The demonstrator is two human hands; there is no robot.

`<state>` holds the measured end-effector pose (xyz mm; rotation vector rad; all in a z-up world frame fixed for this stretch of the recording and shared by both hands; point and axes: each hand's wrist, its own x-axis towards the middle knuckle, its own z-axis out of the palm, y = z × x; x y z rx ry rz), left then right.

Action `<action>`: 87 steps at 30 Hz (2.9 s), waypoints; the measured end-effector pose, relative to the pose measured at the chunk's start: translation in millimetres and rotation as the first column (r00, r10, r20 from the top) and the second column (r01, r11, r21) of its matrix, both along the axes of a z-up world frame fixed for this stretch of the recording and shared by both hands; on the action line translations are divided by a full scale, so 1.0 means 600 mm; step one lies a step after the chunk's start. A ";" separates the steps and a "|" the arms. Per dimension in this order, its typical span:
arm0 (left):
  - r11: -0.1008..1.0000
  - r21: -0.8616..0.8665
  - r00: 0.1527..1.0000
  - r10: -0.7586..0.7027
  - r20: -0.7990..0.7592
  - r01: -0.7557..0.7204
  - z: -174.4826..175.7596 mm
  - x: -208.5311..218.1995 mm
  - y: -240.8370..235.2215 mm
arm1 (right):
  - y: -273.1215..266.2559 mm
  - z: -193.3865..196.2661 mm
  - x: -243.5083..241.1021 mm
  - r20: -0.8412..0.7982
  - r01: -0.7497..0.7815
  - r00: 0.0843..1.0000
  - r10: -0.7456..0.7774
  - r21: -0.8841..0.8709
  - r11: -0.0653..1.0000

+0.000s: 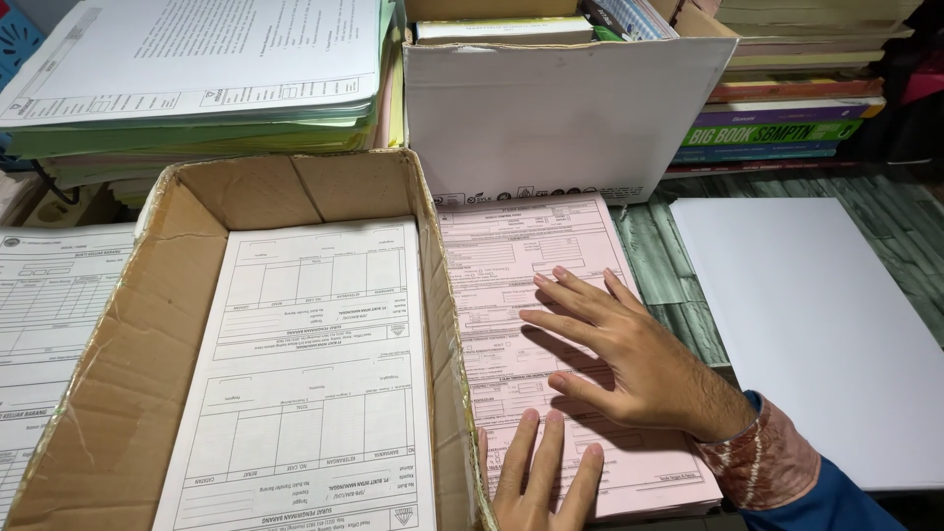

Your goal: Sorting and collating printed forms into a cardboard box and onto various stacks

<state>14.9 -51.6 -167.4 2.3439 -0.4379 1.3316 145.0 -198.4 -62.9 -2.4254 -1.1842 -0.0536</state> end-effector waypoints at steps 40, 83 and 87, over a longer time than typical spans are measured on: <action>0.993 0.063 0.995 -0.104 0.005 0.103 0.029 -0.012 0.026 | 0.004 -0.024 0.009 0.073 0.155 0.986 -0.152 -0.044 0.987; 0.951 -0.274 0.880 -0.248 -0.404 0.142 0.177 -0.104 0.378 | 0.012 0.007 0.067 0.084 0.191 0.980 -0.178 -0.624 0.758; 0.922 -0.382 0.955 -0.163 -0.247 0.058 0.164 -0.097 0.373 | 0.039 0.070 0.073 0.537 0.363 0.844 -0.013 -0.552 0.750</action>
